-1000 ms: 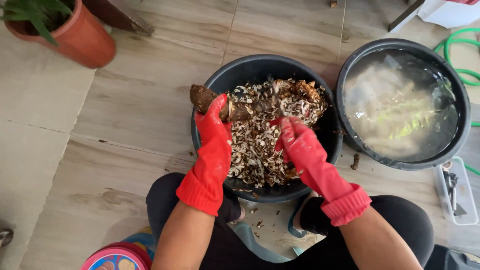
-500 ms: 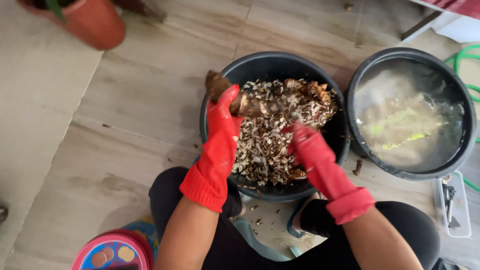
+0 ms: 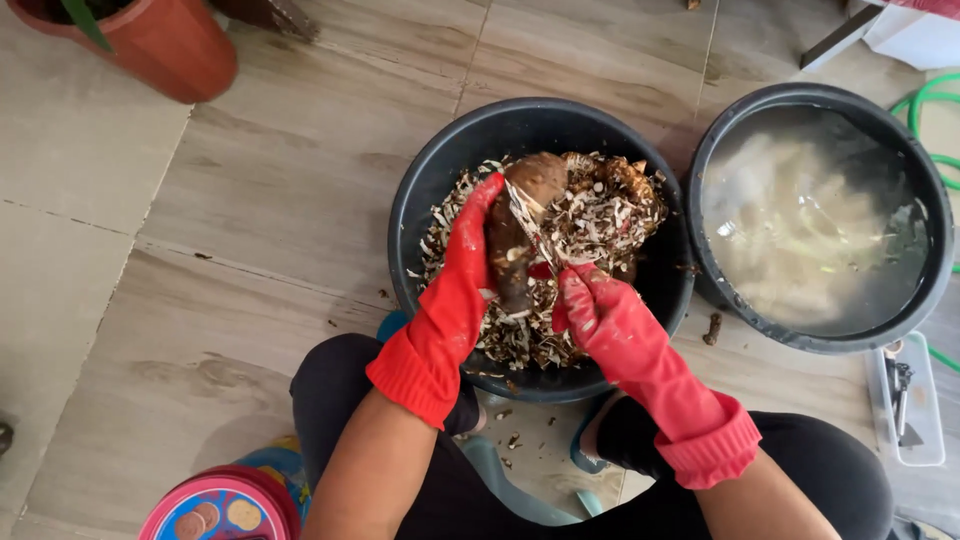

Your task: A person wearing red rubber gloves uses a knife to peel the skin off a root vegetable over a bin of peels.

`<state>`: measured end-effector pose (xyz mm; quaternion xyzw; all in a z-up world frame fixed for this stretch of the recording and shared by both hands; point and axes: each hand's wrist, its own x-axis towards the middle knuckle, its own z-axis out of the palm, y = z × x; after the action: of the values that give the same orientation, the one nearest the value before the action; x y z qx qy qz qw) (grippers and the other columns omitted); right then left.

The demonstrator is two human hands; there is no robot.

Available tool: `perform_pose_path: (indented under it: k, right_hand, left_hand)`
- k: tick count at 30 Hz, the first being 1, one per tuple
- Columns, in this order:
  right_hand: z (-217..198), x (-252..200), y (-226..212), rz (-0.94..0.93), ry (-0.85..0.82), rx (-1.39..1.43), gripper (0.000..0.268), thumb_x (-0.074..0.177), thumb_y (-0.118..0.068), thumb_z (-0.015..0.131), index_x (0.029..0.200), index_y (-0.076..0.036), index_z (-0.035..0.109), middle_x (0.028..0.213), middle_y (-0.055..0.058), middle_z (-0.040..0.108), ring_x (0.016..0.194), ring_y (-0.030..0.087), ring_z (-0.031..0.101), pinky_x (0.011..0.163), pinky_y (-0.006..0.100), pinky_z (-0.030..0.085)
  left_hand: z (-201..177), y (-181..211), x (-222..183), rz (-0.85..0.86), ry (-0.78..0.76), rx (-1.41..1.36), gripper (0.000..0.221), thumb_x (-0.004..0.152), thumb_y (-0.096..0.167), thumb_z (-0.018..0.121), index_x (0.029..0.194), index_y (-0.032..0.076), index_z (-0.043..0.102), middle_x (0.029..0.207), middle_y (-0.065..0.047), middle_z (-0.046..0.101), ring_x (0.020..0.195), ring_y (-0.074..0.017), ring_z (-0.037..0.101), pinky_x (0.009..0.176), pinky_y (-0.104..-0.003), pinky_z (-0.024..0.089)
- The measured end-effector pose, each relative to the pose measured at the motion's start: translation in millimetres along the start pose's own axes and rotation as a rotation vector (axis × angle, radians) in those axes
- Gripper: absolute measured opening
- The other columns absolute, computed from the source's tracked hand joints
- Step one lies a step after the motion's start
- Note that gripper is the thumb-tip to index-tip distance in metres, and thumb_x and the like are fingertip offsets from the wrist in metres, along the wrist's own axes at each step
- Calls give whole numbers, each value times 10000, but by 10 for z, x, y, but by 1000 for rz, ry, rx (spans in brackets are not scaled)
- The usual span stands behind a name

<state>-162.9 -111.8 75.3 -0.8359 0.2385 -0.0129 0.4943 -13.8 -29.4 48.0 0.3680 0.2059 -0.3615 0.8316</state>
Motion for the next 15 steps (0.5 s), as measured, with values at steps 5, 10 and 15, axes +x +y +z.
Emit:
perform_pose_path:
  k: [5,10,15]
  right_hand:
    - [32,66,-150,262,83,544,227,1007,-180,597,1136,-47,728,678,57,666,623,141,642,579,256,546]
    - [129,57,277,-661,147,-318,224,928,-385,702,1007,-182,758,595,-32,598,514,223,611,464,324,514]
    - [129,68,335,-90,217,548,158,951,-196,672,1016,-56,704,717,84,647,665,261,669,600,337,572]
  left_hand:
    - [-294,-40,452,-260,-147,123,396,974,342,603,1270,91,681,1039,-147,705,788,-210,702,713,-264,629]
    - [-514,-141,824,-324,-80,69,439,834,470,754,1176,199,712,975,-283,736,576,-431,720,498,-490,632]
    - [-378,-110,323,-356,7,178,589,826,516,731,1238,105,641,917,-301,730,597,-429,719,468,-460,621]
